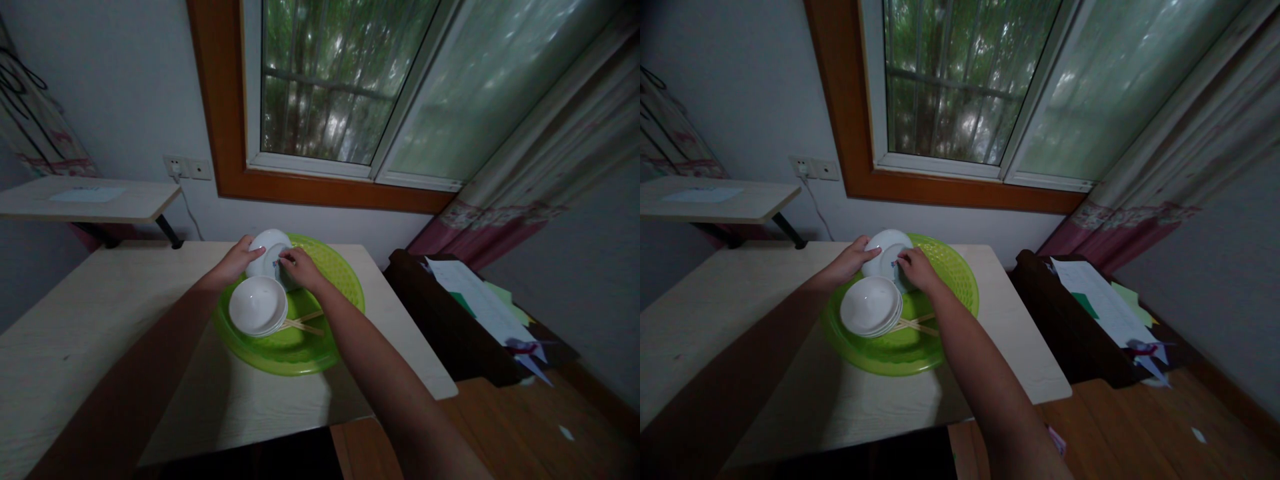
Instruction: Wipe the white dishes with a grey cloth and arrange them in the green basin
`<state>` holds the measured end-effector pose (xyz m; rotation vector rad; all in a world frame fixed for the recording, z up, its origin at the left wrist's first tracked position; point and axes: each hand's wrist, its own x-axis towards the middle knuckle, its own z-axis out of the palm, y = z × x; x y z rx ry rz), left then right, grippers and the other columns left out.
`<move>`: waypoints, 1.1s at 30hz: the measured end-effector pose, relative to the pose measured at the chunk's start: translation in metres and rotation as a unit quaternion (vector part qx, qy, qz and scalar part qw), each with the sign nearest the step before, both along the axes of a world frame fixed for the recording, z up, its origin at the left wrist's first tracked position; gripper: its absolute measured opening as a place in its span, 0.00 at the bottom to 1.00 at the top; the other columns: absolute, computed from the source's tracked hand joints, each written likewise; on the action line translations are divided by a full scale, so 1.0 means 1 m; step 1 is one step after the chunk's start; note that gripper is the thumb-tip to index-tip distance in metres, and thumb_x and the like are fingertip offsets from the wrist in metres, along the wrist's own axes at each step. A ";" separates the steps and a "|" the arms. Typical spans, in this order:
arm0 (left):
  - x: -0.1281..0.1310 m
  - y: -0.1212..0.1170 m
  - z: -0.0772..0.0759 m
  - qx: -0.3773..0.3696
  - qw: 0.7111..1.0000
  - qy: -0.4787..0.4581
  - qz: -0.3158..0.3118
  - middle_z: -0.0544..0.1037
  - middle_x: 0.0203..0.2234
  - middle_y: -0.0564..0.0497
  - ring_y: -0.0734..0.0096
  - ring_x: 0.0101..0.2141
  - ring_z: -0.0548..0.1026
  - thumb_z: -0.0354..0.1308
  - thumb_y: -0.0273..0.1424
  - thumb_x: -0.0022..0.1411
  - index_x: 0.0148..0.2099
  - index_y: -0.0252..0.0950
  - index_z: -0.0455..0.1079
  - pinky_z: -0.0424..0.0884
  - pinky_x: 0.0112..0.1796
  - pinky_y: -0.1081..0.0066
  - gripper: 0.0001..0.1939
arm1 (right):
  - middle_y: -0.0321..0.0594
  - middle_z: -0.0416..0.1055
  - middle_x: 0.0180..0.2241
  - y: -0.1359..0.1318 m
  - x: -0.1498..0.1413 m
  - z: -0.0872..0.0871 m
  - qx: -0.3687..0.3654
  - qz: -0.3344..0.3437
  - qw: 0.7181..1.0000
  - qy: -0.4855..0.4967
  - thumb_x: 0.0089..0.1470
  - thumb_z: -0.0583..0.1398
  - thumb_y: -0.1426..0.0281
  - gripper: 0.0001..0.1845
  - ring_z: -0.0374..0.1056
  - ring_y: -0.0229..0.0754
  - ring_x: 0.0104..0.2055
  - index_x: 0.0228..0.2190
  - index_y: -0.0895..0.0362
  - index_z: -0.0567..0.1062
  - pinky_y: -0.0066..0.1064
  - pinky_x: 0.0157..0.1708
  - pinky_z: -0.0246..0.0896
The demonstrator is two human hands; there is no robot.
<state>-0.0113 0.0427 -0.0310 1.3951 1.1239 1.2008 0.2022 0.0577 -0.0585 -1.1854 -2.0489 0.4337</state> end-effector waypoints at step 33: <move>-0.013 0.008 0.010 0.052 0.941 -0.322 0.092 0.77 0.32 0.52 0.71 0.33 0.75 0.72 0.34 0.54 0.38 0.35 0.66 0.72 0.38 0.72 0.18 | 0.47 0.76 0.56 -0.033 -0.010 0.039 0.143 0.028 0.986 -0.077 0.59 0.55 0.79 0.27 0.72 0.49 0.58 0.59 0.55 0.74 0.45 0.62 0.66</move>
